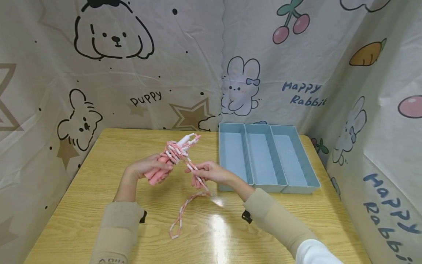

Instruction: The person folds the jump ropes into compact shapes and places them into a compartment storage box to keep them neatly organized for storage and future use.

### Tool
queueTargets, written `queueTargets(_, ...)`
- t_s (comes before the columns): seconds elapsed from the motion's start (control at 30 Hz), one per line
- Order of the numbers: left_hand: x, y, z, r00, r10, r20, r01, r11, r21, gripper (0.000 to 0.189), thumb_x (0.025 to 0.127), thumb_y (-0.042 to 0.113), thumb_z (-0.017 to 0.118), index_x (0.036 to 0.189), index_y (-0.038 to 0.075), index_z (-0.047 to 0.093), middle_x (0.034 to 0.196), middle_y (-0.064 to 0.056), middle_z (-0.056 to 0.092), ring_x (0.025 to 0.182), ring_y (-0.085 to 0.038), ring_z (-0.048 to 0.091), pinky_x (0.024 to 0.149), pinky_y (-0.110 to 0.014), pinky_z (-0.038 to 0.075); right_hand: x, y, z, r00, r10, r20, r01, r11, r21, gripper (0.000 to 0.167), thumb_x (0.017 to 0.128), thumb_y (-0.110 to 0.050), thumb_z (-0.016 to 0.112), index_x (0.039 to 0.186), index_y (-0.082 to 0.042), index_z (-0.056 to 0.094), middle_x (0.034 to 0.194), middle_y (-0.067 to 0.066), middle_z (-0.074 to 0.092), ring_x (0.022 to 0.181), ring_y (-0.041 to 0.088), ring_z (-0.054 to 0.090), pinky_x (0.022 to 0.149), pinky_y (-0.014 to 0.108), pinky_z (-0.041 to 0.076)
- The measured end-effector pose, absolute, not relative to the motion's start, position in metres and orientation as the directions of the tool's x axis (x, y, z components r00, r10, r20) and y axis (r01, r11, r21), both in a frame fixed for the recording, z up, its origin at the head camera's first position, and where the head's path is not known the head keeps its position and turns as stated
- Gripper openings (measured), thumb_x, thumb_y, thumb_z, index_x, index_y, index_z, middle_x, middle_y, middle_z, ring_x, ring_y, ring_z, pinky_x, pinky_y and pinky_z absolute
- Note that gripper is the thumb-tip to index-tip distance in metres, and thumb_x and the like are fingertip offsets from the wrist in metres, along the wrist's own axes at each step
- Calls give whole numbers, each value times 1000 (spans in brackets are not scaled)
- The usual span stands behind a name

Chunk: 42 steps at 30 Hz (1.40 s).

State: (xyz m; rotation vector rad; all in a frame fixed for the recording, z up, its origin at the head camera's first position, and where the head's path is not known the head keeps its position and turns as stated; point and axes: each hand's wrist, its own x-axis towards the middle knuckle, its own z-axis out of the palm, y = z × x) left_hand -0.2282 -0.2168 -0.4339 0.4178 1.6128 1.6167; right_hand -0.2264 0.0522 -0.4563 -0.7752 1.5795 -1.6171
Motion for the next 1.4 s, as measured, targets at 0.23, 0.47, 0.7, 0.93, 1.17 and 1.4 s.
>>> queueTargets(0.23, -230, -216, -437, -662, 682, -309, -287, 150, 946, 15, 93, 12, 47, 83, 4, 55, 63, -4, 55, 51, -13, 53, 50, -27, 47, -223, 54, -451, -549, -829, -104, 89, 66, -994, 35, 97, -11, 42, 126, 9, 47, 75, 5, 65, 55, 9, 59, 54, 26, 52)
queueTargets(0.47, -229, -214, -438, -679, 660, -321, -284, 167, 944, 16, 92, 12, 49, 82, 3, 56, 63, -4, 56, 52, -12, 53, 51, -26, 48, -222, 56, -445, -545, -830, -120, 93, 83, -992, 36, 97, -10, 42, 127, 10, 45, 75, 5, 65, 59, 8, 60, 59, 26, 53)
queueTargets(0.7, -230, -212, -439, -678, 655, -335, -274, 198, 941, 18, 91, 15, 51, 81, 2, 57, 62, -4, 56, 49, -12, 53, 49, -26, 47, -223, 57, -440, -543, -824, -163, 92, 135, -987, 36, 97, -11, 44, 125, 10, 47, 77, 6, 66, 61, 10, 61, 65, 30, 54)
queueTargets(0.93, -231, -209, -439, -691, 637, -340, -272, 207, 940, 18, 91, 16, 52, 81, 3, 57, 62, -5, 56, 49, -12, 53, 49, -25, 47, -224, 60, -435, -536, -824, -181, 59, 177, -982, 35, 97, -15, 45, 124, 7, 50, 78, 9, 67, 63, 13, 64, 66, 39, 54)
queueTargets(1.17, -231, -209, -436, -709, 616, -344, -265, 219, 939, 21, 91, 16, 52, 83, -3, 55, 62, -5, 56, 49, -12, 53, 48, -25, 47, -222, 59, -428, -521, -841, -144, -16, 179, -984, 32, 97, -15, 45, 121, 4, 53, 73, 8, 65, 55, 13, 60, 55, 30, 53)
queueTargets(1.4, -232, -202, -434, -688, 627, -365, -265, 251, 931, 17, 92, 15, 50, 82, 2, 57, 61, -5, 56, 47, -11, 52, 46, -24, 45, -224, 60, -412, -505, -856, -116, -85, 183, -980, 32, 98, -15, 42, 121, 5, 53, 74, 8, 64, 56, 11, 58, 52, 25, 49)
